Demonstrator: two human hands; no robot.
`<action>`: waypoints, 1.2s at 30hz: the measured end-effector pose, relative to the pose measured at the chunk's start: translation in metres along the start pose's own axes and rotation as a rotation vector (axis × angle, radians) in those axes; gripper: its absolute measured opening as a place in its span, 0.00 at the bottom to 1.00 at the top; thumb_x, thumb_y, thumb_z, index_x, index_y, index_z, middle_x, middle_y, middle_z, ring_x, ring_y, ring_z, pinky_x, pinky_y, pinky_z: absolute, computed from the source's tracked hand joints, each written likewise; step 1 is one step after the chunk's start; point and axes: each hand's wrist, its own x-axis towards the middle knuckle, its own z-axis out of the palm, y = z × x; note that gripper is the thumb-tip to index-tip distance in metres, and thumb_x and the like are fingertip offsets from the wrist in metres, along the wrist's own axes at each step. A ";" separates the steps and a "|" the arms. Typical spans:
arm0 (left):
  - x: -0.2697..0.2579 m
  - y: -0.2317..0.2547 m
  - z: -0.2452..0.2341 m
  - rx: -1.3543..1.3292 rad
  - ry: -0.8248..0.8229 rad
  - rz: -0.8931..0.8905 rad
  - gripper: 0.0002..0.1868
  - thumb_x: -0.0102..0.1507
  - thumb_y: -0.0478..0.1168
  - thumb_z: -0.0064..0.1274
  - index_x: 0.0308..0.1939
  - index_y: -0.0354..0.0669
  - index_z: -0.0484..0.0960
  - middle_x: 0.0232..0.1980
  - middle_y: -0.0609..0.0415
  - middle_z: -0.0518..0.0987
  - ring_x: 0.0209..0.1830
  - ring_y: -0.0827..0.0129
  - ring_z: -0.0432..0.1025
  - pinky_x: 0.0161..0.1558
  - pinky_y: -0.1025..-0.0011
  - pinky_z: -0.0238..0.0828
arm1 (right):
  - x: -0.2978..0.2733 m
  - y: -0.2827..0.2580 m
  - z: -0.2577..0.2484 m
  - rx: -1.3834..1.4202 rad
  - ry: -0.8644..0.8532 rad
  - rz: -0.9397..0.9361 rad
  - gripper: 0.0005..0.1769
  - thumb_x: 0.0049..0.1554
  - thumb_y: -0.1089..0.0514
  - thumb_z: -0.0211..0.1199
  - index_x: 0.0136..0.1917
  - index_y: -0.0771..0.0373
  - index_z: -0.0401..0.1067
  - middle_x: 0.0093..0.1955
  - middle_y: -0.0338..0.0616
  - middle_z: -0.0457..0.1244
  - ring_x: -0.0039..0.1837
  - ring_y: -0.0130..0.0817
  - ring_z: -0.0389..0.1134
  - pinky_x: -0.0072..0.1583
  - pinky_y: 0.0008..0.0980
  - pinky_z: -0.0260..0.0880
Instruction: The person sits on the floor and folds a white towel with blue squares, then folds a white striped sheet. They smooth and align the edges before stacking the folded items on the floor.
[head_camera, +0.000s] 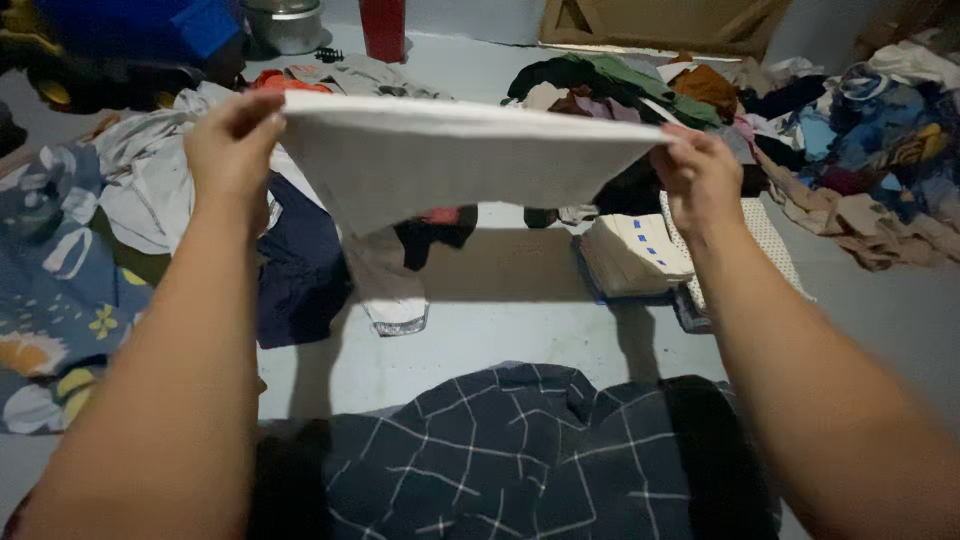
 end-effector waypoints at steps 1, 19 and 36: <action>-0.011 -0.006 -0.006 -0.054 0.016 -0.109 0.11 0.64 0.34 0.62 0.50 0.40 0.87 0.42 0.63 0.84 0.39 0.81 0.75 0.43 0.81 0.71 | -0.010 -0.001 -0.006 0.001 0.031 0.017 0.08 0.60 0.69 0.59 0.54 0.71 0.68 0.60 0.56 0.64 0.60 0.44 0.71 0.62 0.37 0.75; -0.207 -0.117 -0.069 1.091 -0.421 -0.994 0.40 0.39 0.35 0.80 0.56 0.51 0.82 0.54 0.43 0.83 0.55 0.51 0.77 0.56 0.62 0.74 | -0.111 0.115 -0.096 -1.507 -0.398 0.870 0.10 0.41 0.65 0.79 0.38 0.63 0.82 0.36 0.47 0.73 0.38 0.37 0.74 0.39 0.40 0.75; -0.192 -0.212 -0.019 0.531 -0.236 -0.677 0.43 0.51 0.40 0.70 0.66 0.24 0.68 0.58 0.37 0.80 0.53 0.55 0.79 0.52 0.61 0.76 | -0.092 0.273 -0.154 -1.148 -0.188 0.420 0.30 0.48 0.62 0.73 0.64 0.66 0.72 0.55 0.54 0.71 0.53 0.39 0.72 0.53 0.36 0.72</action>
